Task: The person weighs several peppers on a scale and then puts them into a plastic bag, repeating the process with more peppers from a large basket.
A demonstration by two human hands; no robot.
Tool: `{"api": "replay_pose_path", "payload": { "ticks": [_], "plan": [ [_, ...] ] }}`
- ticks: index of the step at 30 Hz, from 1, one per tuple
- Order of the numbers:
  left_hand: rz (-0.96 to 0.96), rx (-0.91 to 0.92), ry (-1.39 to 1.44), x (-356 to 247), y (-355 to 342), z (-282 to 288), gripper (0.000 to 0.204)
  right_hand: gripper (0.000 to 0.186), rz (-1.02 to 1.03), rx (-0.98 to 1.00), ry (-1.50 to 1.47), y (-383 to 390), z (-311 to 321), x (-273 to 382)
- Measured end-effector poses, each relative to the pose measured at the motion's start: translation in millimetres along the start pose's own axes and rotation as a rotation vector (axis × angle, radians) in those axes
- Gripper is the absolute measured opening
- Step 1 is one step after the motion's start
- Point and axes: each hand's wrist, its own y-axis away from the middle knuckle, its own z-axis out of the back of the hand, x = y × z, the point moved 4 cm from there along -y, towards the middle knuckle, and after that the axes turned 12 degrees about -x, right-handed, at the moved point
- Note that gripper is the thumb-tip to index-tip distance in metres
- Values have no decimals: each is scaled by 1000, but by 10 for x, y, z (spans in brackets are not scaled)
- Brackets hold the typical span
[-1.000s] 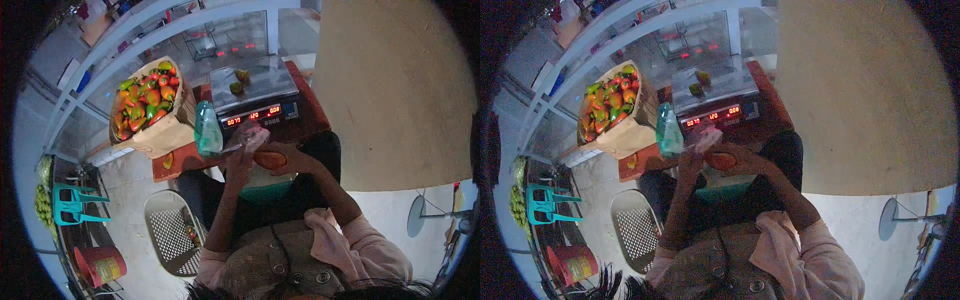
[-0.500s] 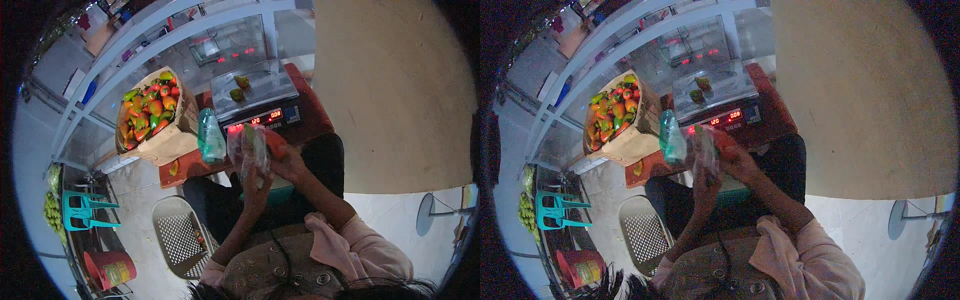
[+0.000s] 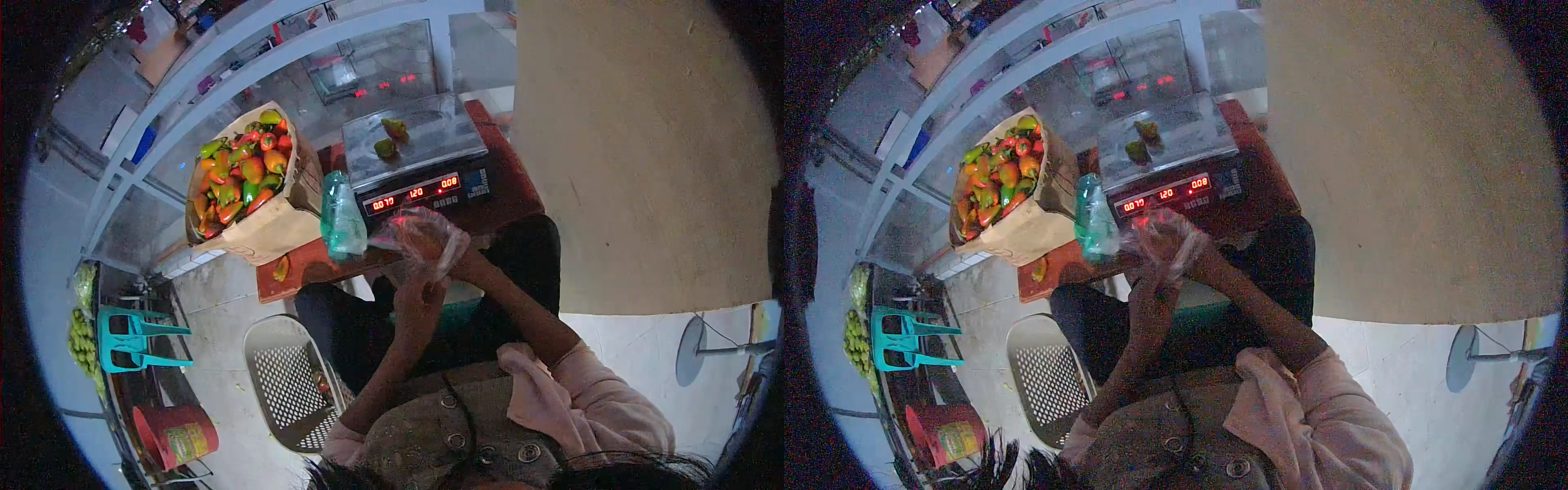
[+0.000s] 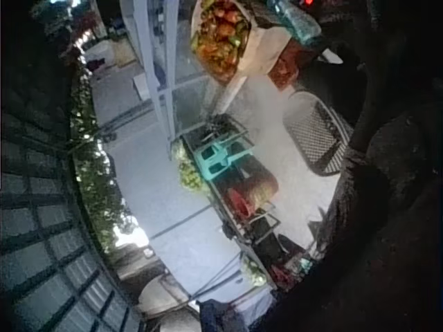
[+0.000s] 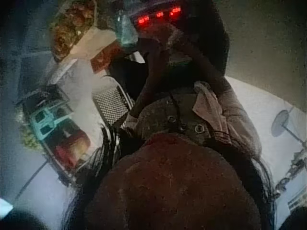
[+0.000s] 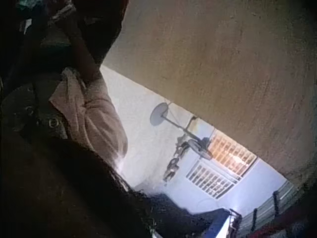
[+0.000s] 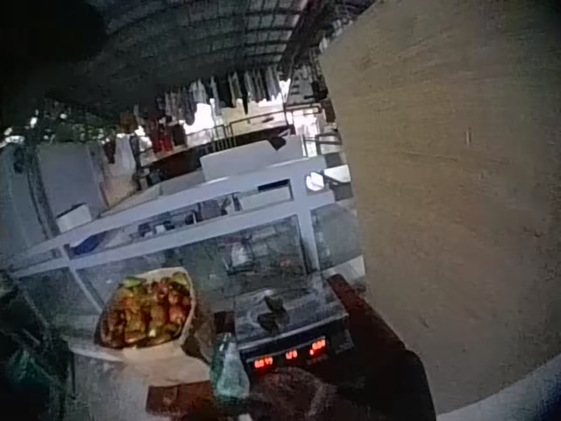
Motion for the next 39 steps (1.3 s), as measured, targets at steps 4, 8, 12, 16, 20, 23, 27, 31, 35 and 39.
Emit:
{"api": "replay_pose_path", "payload": {
  "ticks": [4, 8, 12, 16, 20, 23, 27, 31, 35, 39],
  "plan": [
    [164, -18, 15, 245, 78, 10, 19, 32, -98, -165, 1, 0, -46, 12],
    [23, -105, 31, 307, 69, 48, 21, 27, -219, 234, 226, 245, -333, 68],
    [326, -127, 344, 802, 150, -29, 20, 26, -149, 536, 33, 313, -534, 197],
    [664, -38, 423, 704, 39, 205, 19, 28, 24, 196, -307, 190, -357, 235],
    [720, -31, 455, 610, -73, 329, 29, 25, -156, 413, -419, -286, -76, 357],
    [672, -103, 558, 610, -65, 375, 37, 26, -291, 236, -107, -735, 64, -112],
    [661, -73, 536, 669, -74, 474, 37, 22, 131, -363, 363, -1332, -90, -1133],
    [806, -74, 404, 718, -114, 647, 34, 21, 9, -113, 105, -1430, -513, -1933],
    [662, -220, 427, 734, -169, 860, 32, 24, -550, 122, -175, -1433, -655, -2059],
    [674, -259, 533, 677, -209, 819, 25, 25, -203, -12, 343, -1386, -544, -2162]
  ]
}}
